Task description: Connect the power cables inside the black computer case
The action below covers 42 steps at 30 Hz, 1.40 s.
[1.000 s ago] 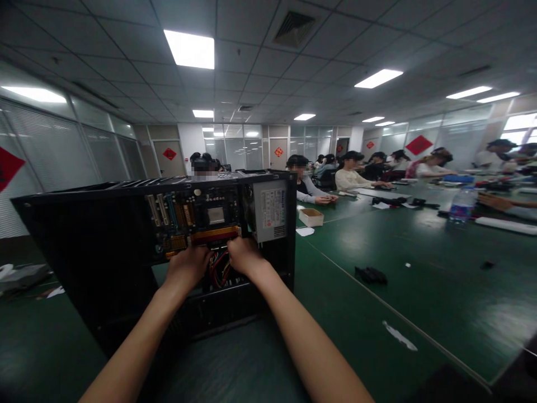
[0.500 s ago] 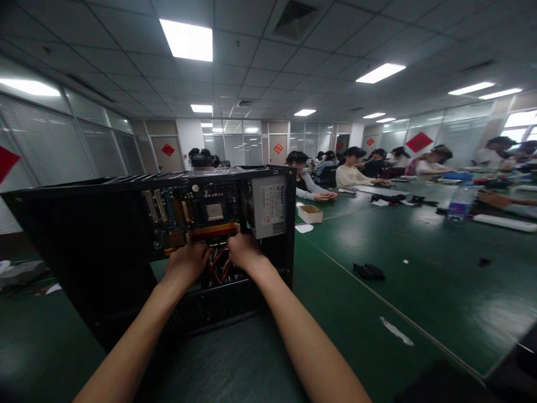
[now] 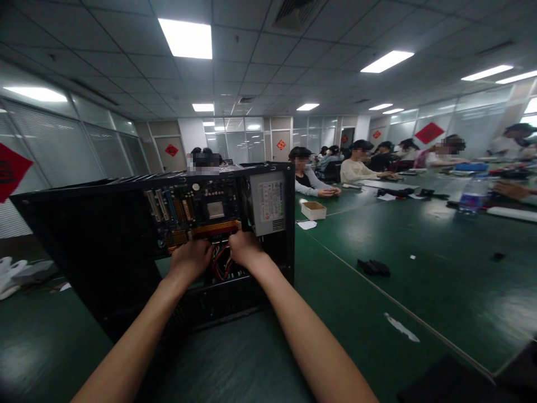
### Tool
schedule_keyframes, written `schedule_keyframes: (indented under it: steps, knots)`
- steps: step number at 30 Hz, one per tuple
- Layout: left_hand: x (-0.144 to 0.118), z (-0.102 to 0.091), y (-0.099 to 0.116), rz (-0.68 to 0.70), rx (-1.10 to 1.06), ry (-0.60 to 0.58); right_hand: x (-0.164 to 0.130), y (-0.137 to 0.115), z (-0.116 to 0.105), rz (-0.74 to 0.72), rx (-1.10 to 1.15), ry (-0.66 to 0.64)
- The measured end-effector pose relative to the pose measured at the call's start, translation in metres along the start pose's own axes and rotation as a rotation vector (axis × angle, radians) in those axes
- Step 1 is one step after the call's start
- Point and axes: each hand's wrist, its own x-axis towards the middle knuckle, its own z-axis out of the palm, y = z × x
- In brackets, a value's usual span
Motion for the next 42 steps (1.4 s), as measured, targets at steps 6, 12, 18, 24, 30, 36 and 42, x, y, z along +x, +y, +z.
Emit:
schedule_keyframes:
  steps: [6,12,18,24,30,36,42]
  knots:
    - [0.004,-0.001,0.001,0.002,0.026,-0.02,0.003,-0.002,-0.002,0.024,0.007,-0.028]
    - [0.01,0.007,-0.005,0.008,0.014,0.001,0.005,-0.001,0.001,0.037,0.006,-0.03]
    - [0.005,0.011,-0.012,0.047,-0.104,0.001,-0.001,-0.001,0.002,-0.005,-0.017,-0.021]
    - [-0.005,0.014,-0.023,0.215,-0.31,-0.005,-0.011,0.002,0.001,-0.087,0.041,-0.011]
    - [-0.015,0.003,-0.022,0.178,-0.256,0.028,-0.015,0.008,-0.003,-0.157,0.33,0.066]
    - [-0.041,-0.013,-0.013,0.065,-0.055,0.113,-0.033,0.009,-0.011,-0.197,0.265,0.084]
    - [-0.072,-0.005,-0.011,0.065,-0.03,0.084,-0.061,0.014,-0.015,-0.16,0.1,0.062]
